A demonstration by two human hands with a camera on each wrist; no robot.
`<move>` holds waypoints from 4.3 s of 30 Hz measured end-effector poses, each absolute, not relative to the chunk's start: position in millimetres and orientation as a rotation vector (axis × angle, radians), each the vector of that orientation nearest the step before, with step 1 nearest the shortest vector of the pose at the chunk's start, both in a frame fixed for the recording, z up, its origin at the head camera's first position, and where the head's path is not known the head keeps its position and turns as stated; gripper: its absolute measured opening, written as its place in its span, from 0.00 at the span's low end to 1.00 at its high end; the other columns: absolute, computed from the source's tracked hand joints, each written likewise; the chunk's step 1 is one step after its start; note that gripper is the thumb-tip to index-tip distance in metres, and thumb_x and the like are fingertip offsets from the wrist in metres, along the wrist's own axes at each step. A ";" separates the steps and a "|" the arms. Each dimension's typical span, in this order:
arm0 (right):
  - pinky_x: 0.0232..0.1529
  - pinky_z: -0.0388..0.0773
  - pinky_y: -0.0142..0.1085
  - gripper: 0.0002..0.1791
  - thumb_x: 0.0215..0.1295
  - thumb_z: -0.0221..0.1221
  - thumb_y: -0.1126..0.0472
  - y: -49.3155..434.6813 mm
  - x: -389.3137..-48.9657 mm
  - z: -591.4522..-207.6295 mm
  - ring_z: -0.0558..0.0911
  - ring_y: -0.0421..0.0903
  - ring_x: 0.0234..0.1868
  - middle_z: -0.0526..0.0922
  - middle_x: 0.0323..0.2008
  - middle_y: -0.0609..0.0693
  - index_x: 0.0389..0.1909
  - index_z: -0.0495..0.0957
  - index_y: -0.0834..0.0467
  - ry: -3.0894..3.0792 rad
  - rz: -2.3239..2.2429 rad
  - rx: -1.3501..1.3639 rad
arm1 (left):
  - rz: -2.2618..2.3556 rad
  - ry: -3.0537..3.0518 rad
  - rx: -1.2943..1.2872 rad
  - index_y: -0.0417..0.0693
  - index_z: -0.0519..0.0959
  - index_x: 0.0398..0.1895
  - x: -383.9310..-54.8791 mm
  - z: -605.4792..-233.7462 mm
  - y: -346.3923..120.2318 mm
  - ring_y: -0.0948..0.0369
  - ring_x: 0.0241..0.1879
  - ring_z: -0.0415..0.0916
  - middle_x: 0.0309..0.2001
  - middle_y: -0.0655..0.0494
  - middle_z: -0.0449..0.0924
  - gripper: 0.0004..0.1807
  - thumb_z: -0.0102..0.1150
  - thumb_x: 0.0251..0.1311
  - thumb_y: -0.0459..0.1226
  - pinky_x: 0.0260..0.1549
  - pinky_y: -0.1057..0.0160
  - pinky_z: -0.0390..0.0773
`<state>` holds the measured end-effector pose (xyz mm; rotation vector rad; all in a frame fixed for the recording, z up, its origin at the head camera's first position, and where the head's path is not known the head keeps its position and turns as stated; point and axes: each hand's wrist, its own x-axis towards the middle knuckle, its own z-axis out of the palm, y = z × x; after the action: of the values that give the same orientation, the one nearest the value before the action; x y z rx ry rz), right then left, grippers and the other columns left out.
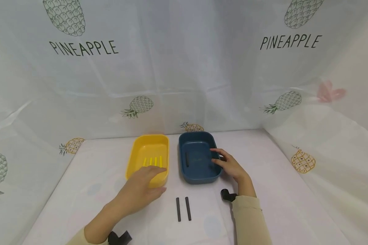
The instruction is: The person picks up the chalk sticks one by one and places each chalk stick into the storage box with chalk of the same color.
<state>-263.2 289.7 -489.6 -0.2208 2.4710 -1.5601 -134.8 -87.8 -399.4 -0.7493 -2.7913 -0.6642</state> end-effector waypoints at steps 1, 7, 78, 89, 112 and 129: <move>0.75 0.58 0.69 0.28 0.77 0.58 0.52 289.9 -263.5 -489.8 0.57 0.69 0.80 0.52 0.83 0.55 0.76 0.67 0.43 2.471 -1.558 -0.221 | -0.660 -2.803 -0.769 0.60 0.76 0.67 -133.7 -400.0 -85.9 0.59 0.57 0.78 0.60 0.62 0.81 0.31 0.71 0.62 0.53 0.59 0.54 0.81; 0.76 0.57 0.68 0.29 0.77 0.59 0.51 290.6 -265.6 -490.9 0.56 0.68 0.80 0.52 0.83 0.55 0.76 0.67 0.43 2.462 -1.560 -0.214 | -0.702 -2.934 -0.840 0.59 0.75 0.68 -126.2 -402.6 -76.3 0.61 0.58 0.79 0.60 0.63 0.81 0.32 0.70 0.62 0.54 0.60 0.56 0.82; 0.77 0.54 0.69 0.31 0.75 0.61 0.47 293.3 -267.8 -495.4 0.51 0.67 0.82 0.51 0.83 0.54 0.76 0.67 0.42 2.403 -1.624 -0.200 | -0.372 -3.196 -0.892 0.48 0.75 0.67 -124.6 -455.2 -33.8 0.59 0.54 0.75 0.60 0.56 0.78 0.44 0.75 0.51 0.62 0.56 0.59 0.81; 0.77 0.54 0.69 0.30 0.74 0.61 0.46 295.1 -267.9 -497.0 0.52 0.67 0.82 0.51 0.83 0.54 0.75 0.67 0.39 2.397 -1.623 -0.202 | -0.384 -3.153 -0.920 0.50 0.73 0.69 -132.0 -428.6 -31.2 0.57 0.57 0.79 0.61 0.54 0.79 0.44 0.74 0.54 0.62 0.59 0.57 0.82; 0.78 0.52 0.67 0.30 0.75 0.61 0.48 290.8 -266.6 -497.2 0.49 0.65 0.83 0.53 0.83 0.54 0.75 0.67 0.40 2.390 -1.618 -0.198 | -0.433 -3.095 -0.863 0.51 0.70 0.74 -178.7 -401.1 -28.5 0.53 0.65 0.75 0.70 0.51 0.74 0.45 0.71 0.57 0.61 0.64 0.52 0.80; 0.78 0.53 0.67 0.30 0.76 0.60 0.50 292.6 -266.2 -495.3 0.51 0.66 0.82 0.53 0.83 0.54 0.76 0.67 0.41 2.389 -1.640 -0.187 | -0.256 -3.084 -0.843 0.51 0.68 0.75 -237.0 -405.2 -11.9 0.51 0.65 0.72 0.72 0.52 0.71 0.47 0.70 0.58 0.63 0.64 0.50 0.80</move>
<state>-266.2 292.6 -495.3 -0.1873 2.3895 -1.6401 -237.0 -11.9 -405.2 -0.8430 -3.0845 -0.2559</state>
